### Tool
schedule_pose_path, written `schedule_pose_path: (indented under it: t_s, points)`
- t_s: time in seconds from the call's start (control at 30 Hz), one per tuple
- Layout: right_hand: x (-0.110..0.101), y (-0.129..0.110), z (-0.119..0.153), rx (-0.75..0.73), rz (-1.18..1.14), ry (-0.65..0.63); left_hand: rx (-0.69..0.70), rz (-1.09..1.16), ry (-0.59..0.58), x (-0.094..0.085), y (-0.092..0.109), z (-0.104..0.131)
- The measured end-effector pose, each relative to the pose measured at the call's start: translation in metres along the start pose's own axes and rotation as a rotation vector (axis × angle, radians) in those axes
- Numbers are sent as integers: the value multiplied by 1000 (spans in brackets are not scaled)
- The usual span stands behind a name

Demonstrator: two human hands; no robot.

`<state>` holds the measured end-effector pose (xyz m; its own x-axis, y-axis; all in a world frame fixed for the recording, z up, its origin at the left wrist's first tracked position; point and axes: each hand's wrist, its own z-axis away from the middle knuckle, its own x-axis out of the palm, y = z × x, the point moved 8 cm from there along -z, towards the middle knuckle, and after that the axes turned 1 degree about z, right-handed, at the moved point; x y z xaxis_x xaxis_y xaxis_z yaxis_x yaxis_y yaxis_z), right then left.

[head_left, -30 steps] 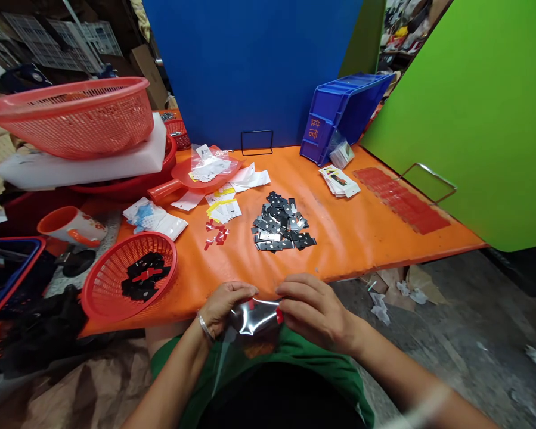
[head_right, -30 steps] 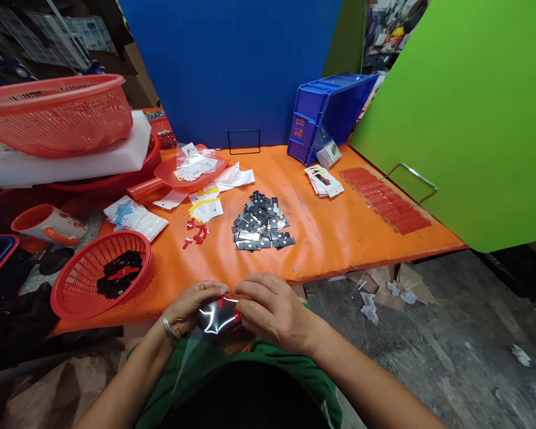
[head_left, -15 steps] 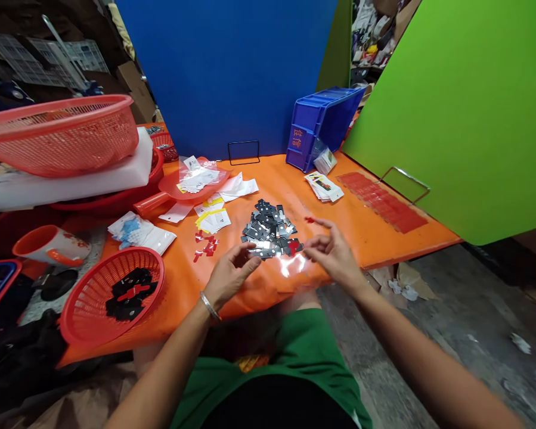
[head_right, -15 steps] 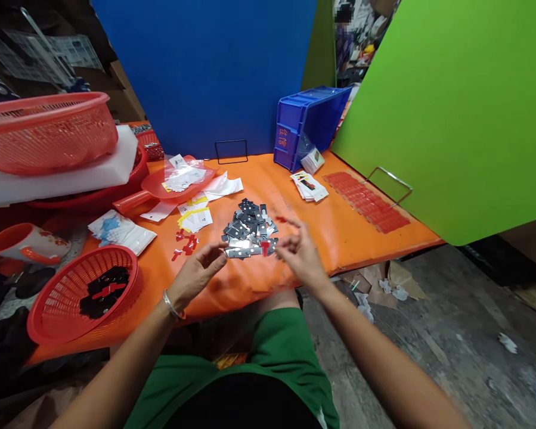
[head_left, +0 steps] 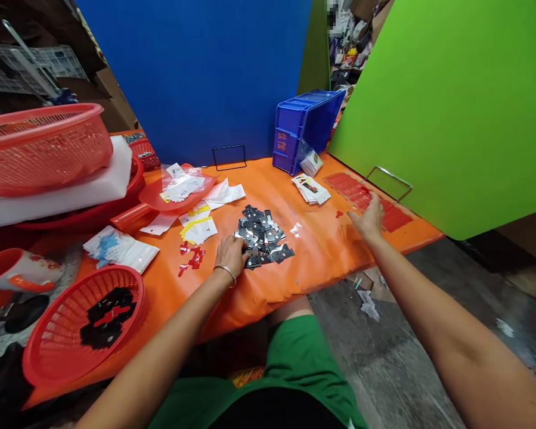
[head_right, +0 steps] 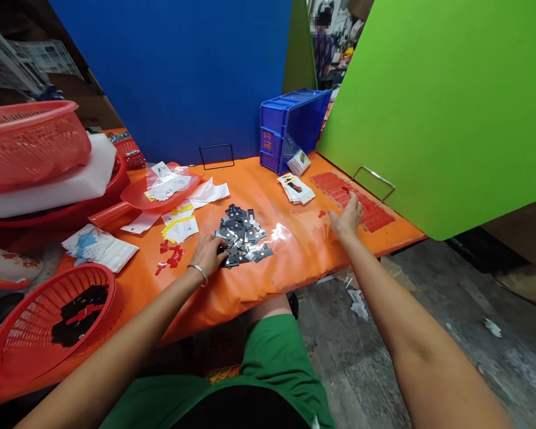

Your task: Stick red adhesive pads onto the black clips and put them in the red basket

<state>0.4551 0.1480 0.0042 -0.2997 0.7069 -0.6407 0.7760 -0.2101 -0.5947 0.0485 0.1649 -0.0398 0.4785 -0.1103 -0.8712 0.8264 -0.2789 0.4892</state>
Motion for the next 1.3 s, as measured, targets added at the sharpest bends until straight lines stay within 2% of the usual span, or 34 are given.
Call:
schedule_pose_path:
  t_s: [0.07, 0.1, 0.2, 0.3, 0.33, 0.43, 0.57, 0.7, 0.77, 0.9, 1.1, 1.3]
  points:
    - [-4, -22, 13, -66, 2, 31, -9, 4, -2, 0, -1, -1]
    - [-2, -36, 22, -89, -70, -11, -15, 9, 2, -1, -2, -1]
    - [17, -74, 65, 6, -433, -322, -45, 48, 44, -8, -6, 7]
    - [33, -114, 122, 129, -735, -624, -129, 278, 132, -19, -21, 26]
    - [36, -125, 140, 165, -791, -700, -170, 389, 155, -22, -28, 35]
    - [42, -146, 182, 272, -918, -813, -291, 659, 187, -23, -49, 66]
    - [48, -168, 218, 291, -948, -901, -487, 1038, 122, -12, -60, 111]
    - [49, -191, 243, 189, -885, -962, -738, 1435, -32, 11, -47, 150]
    - [47, -201, 252, 128, -842, -976, -790, 1532, -58, 15, -39, 162]
    - [41, -214, 263, 10, -737, -980, -715, 1593, -15, 12, -30, 166]
    - [37, -224, 274, -152, -625, -945, -626, 1483, -37, 7, -23, 161]
    - [37, -226, 278, -158, -621, -960, -605, 1461, -63, 12, -20, 160]
